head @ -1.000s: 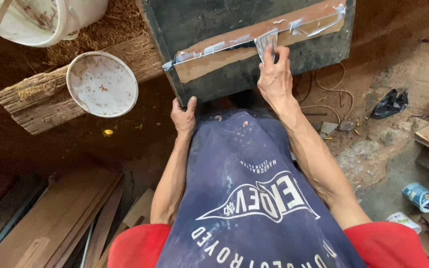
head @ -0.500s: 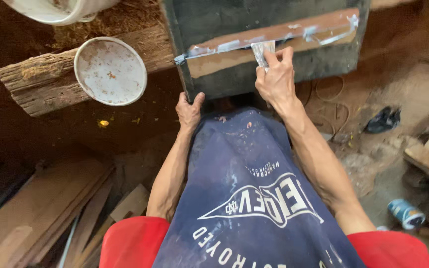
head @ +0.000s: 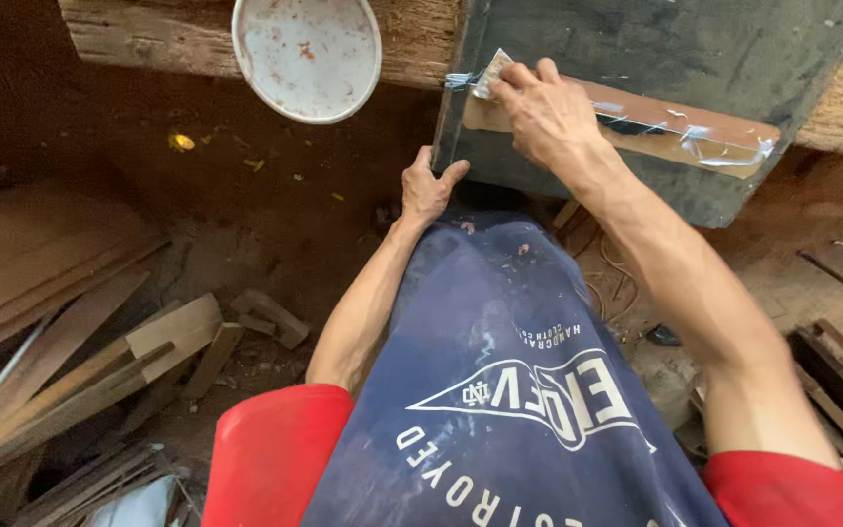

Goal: The person applies a white substance from a bucket onto two thin wooden strips placed on a dark board using a small spatula. They spread the substance evenly along the strips and then flip the board over to continue the process on the other side.

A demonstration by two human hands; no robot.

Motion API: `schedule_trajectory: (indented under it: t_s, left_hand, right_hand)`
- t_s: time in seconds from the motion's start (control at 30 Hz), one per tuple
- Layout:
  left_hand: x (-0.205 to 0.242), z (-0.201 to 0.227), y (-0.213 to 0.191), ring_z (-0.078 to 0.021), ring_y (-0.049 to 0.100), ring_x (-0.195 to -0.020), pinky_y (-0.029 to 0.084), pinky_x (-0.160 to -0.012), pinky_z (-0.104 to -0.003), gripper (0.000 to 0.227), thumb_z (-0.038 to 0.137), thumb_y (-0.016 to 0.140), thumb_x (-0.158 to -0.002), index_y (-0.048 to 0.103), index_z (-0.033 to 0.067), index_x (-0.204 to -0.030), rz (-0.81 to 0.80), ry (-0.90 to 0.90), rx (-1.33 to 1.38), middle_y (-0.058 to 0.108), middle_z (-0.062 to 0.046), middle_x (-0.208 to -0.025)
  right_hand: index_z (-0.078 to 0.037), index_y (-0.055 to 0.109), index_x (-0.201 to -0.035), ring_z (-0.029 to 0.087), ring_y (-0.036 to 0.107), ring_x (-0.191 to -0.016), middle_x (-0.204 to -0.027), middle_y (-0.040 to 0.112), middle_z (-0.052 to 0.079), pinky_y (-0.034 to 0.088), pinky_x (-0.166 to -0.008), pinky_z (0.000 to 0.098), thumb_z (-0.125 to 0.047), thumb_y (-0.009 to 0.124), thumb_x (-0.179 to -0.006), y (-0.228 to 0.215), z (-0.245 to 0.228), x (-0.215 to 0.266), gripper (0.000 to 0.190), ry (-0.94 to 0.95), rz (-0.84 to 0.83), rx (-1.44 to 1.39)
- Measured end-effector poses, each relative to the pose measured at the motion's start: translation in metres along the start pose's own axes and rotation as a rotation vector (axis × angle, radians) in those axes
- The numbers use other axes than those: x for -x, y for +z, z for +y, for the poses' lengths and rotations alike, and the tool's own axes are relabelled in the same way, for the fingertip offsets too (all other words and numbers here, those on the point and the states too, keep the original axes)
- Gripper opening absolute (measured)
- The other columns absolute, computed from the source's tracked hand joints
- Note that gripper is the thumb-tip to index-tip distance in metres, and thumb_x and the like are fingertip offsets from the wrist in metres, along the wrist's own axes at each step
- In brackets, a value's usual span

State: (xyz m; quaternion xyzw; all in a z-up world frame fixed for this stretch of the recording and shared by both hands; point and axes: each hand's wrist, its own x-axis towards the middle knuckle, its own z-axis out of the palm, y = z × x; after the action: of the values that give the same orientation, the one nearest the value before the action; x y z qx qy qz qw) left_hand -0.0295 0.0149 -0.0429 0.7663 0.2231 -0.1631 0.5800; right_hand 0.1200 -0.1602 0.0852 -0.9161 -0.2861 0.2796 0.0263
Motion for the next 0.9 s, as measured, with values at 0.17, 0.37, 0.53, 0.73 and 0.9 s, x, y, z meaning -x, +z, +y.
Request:
schedule_trajectory:
  t_s: [0.17, 0.37, 0.53, 0.73, 0.9]
  left_hand:
    - [0.001, -0.002, 0.007, -0.0269, 0.077, -0.092, 0.058, -0.083, -0.039, 0.05, 0.041, 0.084, -0.084, 0.068, 0.0019, -0.111, 0.023, -0.01, 0.012, 0.078, -0.016, -0.099]
    - [0.008, -0.001, 0.015, -0.0248, 0.076, -0.089, 0.059, -0.082, -0.038, 0.042, 0.034, 0.084, -0.085, 0.069, 0.0019, -0.107, 0.115, 0.063, 0.036, 0.079, -0.015, -0.099]
    - [0.011, -0.005, 0.025, -0.0226, 0.074, -0.091, 0.057, -0.085, -0.037, 0.039, 0.031, 0.084, -0.088, 0.07, 0.0021, -0.111, 0.185, 0.071, -0.031, 0.079, -0.013, -0.1]
    - [0.009, -0.008, 0.029, -0.0188, 0.071, -0.091, 0.057, -0.086, -0.034, 0.038, 0.027, 0.082, -0.092, 0.069, -0.0004, -0.115, 0.191, 0.097, -0.038, 0.078, -0.01, -0.103]
    - [0.007, -0.014, 0.03, -0.0145, 0.067, -0.085, 0.056, -0.08, -0.03, 0.035, 0.025, 0.082, -0.092, 0.07, -0.0005, -0.112, 0.189, -0.001, 0.019, 0.075, -0.007, -0.098]
  right_hand:
    - [-0.016, 0.062, -0.14, 0.034, 0.056, -0.117, -0.145, 0.049, 0.007, 0.061, -0.08, 0.0412, -0.012, 0.063, -0.092, 0.007, 0.016, -0.003, 0.048, -0.027, -0.193, 0.263]
    - [-0.016, 0.069, -0.129, 0.033, 0.057, -0.114, -0.156, 0.043, 0.001, 0.062, -0.08, 0.0416, -0.014, 0.059, -0.095, 0.004, 0.076, 0.044, 0.036, -0.049, -0.275, 0.336]
    - [-0.019, 0.069, -0.13, 0.033, 0.057, -0.114, -0.147, 0.047, 0.002, 0.062, -0.08, 0.0426, -0.015, 0.06, -0.096, 0.018, 0.141, 0.099, 0.036, -0.025, -0.29, 0.381]
    - [-0.016, 0.072, -0.125, 0.033, 0.058, -0.116, -0.155, 0.044, 0.0, 0.063, -0.081, 0.0417, -0.017, 0.062, -0.095, 0.037, 0.212, 0.168, 0.031, 0.026, -0.286, 0.389]
    - [-0.015, 0.07, -0.127, 0.036, 0.059, -0.111, -0.152, 0.043, 0.007, 0.064, -0.074, 0.0435, -0.013, 0.058, -0.097, 0.059, 0.255, 0.215, 0.032, 0.131, -0.274, 0.317]
